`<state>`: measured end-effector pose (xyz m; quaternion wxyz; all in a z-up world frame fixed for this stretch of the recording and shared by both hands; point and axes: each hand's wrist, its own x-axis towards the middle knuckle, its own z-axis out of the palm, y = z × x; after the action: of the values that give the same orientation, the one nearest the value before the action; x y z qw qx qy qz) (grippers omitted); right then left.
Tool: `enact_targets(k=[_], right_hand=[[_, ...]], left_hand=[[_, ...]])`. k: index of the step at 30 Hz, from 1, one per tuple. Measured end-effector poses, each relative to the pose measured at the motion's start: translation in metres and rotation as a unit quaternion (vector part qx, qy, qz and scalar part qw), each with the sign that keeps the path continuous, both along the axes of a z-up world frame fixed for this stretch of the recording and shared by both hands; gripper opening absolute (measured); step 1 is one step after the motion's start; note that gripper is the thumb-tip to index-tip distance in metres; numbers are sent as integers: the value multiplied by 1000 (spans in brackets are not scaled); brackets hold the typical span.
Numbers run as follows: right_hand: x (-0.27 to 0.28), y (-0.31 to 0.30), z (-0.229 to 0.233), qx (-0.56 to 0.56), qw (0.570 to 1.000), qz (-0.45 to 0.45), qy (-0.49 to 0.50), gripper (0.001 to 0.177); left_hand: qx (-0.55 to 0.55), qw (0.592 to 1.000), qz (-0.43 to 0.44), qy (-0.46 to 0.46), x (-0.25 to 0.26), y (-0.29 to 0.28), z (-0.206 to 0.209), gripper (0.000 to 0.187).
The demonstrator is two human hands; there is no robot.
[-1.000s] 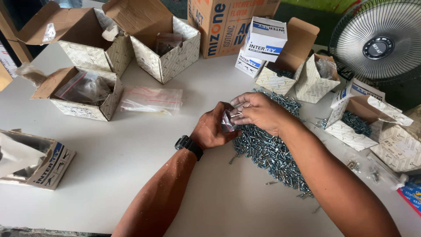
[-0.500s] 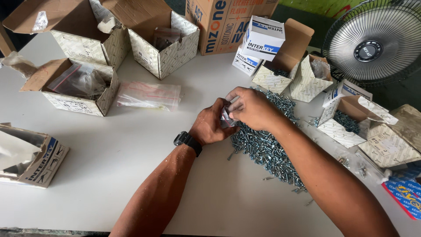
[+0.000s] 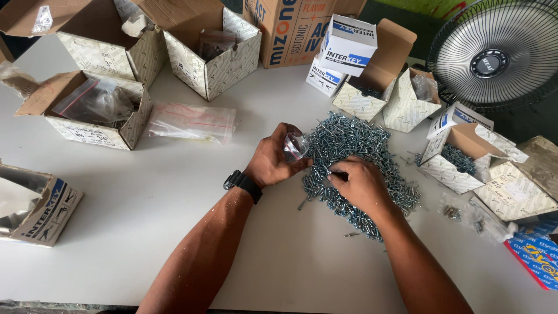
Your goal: The person sorts a large pile of small metal nails on a table, picking them up one by one and placing them into a small transparent plastic cup. The person occasionally adjusts the pile and the cup while continuing the sorting process.
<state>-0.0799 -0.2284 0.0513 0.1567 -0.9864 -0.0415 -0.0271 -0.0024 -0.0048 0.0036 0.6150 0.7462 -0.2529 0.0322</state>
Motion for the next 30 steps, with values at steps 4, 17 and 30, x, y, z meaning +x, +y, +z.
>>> enact_targets(k=[4, 17, 30], right_hand=[[5, -11, -14, -44, 999, 0, 3, 19], [-10, -61, 29, 305, 948, -81, -39, 31], [-10, -100, 7, 127, 979, -135, -89, 26]], left_hand=[[2, 1000, 1, 9, -1, -1, 3, 66], [-12, 1000, -1, 5, 0, 1, 1, 63], [2, 1000, 8, 9, -2, 1, 6, 62]])
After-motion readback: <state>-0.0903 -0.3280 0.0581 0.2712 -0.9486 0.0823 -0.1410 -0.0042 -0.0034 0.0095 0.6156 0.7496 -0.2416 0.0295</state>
